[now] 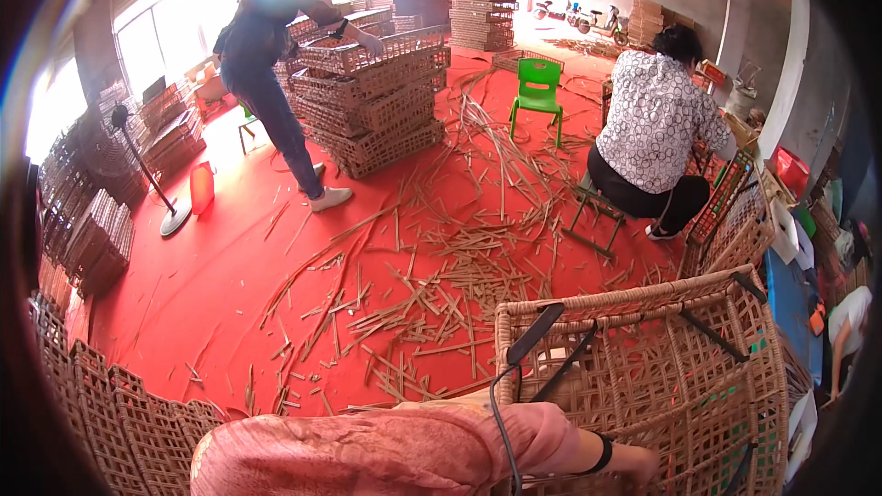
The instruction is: Weaving and assembling a large bamboo or wicker furniture basket using strips.
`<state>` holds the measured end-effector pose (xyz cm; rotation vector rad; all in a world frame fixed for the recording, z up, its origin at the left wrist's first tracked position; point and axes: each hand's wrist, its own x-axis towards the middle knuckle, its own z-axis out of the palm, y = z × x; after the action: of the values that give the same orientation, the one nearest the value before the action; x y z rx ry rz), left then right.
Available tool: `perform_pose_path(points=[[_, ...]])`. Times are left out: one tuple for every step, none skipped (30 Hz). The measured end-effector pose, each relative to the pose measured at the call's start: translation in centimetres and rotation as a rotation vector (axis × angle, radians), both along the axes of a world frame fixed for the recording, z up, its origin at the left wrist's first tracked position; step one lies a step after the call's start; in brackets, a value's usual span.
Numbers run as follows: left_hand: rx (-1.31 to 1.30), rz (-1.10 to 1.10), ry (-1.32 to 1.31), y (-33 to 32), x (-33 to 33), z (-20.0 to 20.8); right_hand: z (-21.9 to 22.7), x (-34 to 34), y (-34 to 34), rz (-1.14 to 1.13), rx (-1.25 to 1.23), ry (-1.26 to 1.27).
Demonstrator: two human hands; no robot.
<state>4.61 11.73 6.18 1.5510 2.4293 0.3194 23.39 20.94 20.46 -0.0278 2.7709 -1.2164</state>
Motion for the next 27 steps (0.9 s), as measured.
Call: perform_pose_path(points=[[0.008, 0.002, 0.014, 0.5, -0.7, -1.1, -0.3, -0.1, 0.0, -0.014, -0.03, -0.013], [-0.011, 0.017, -0.021, 1.0, -1.3, -1.8, -0.6, -0.2, 0.1, -0.028, -0.059, -0.027], [-0.03, 0.034, -0.055, 1.2, -1.6, -2.3, -1.0, -0.3, 0.3, -0.012, -0.055, 0.019], [-0.051, 0.05, -0.09, 1.2, -1.6, -2.6, -1.5, -0.5, 0.5, 0.003, -0.054, 0.065], [-0.05, 0.005, -0.064, 1.0, -1.5, -2.6, -2.0, -0.6, 0.8, 0.02, -0.051, 0.111], [-0.048, -0.04, -0.037, 0.7, -1.3, -2.4, -2.4, -0.9, 1.1, 0.011, -0.035, 0.096], [-0.071, -0.088, -0.02, 0.4, -1.0, -2.1, -2.9, -1.1, 1.4, 0.001, -0.019, 0.081], [-0.064, -0.091, 0.018, 0.3, -0.7, -1.8, -3.3, -1.3, 1.7, -0.01, -0.003, 0.066], [-0.082, -0.095, 0.045, 0.2, -0.6, -1.6, -3.7, -1.5, 1.9, 0.005, -0.012, 0.084], [-0.095, -0.123, 0.059, 0.4, -0.5, -1.5, -4.0, -1.6, 2.2, 0.021, -0.018, 0.1], [-0.101, -0.121, 0.128, 0.6, -0.5, -1.6, -4.3, -1.8, 2.5, 0.037, -0.028, 0.118], [-0.107, -0.142, 0.184, 1.0, -0.7, -1.7, -4.5, -1.9, 2.7, 0.038, -0.033, 0.109], [-0.121, -0.167, 0.243, 1.1, -0.9, -1.9, -4.8, -2.0, 2.9, 0.037, -0.046, 0.103], [-0.11, -0.147, 0.197, 1.2, -1.2, -2.1, -4.9, -2.1, 3.0, 0.033, -0.055, 0.096], [-0.082, -0.124, 0.146, 1.4, -1.3, -2.3, -5.1, -2.2, 3.2, 0.033, -0.02, 0.106], [-0.055, -0.097, 0.096, 1.4, -1.3, -2.4, -5.2, -2.2, 3.3, 0.038, 0.012, 0.117], [-0.068, -0.089, 0.086, 1.4, -1.3, -2.4, -5.2, -2.3, 3.4, 0.043, 0.037, 0.129], [-0.085, -0.083, 0.076, 1.2, -1.1, -2.3, -5.3, -2.3, 3.5, 0.054, 0.019, 0.132], [-0.127, -0.107, 0.09, 1.0, -0.9, -2.0, -5.3, -2.3, 3.6, 0.061, 0.001, 0.136], [-0.077, -0.061, 0.021, 0.8, -0.6, -1.6, -5.3, -2.4, 3.6, 0.068, -0.012, 0.137], [-0.054, -0.041, -0.023, 0.5, -0.2, -1.1, -5.3, -2.4, 3.6, 0.07, 0.004, 0.148], [-0.045, 0.001, -0.053, 0.2, 0.1, -0.6, -5.3, -2.3, 3.5, 0.073, 0.017, 0.161], [-0.044, -0.057, 0.005, 0.1, 0.4, -0.2, -5.3, -2.3, 3.5, 0.076, 0.031, 0.172], [-0.058, -0.095, 0.078, -0.2, 0.5, 0.1, -5.2, -2.3, 3.3, 0.07, 0.042, 0.167], [-0.087, -0.134, 0.153, -0.2, 0.7, 0.3, -5.1, -2.2, 3.2, 0.062, 0.052, 0.161], [-0.079, -0.125, 0.128, -0.3, 0.7, 0.4, -5.0, -2.1, 3.1, 0.056, 0.062, 0.156], [-0.089, -0.115, 0.108, -0.2, 0.6, 0.3, -4.9, -2.0, 2.9, 0.046, 0.035, 0.154]])
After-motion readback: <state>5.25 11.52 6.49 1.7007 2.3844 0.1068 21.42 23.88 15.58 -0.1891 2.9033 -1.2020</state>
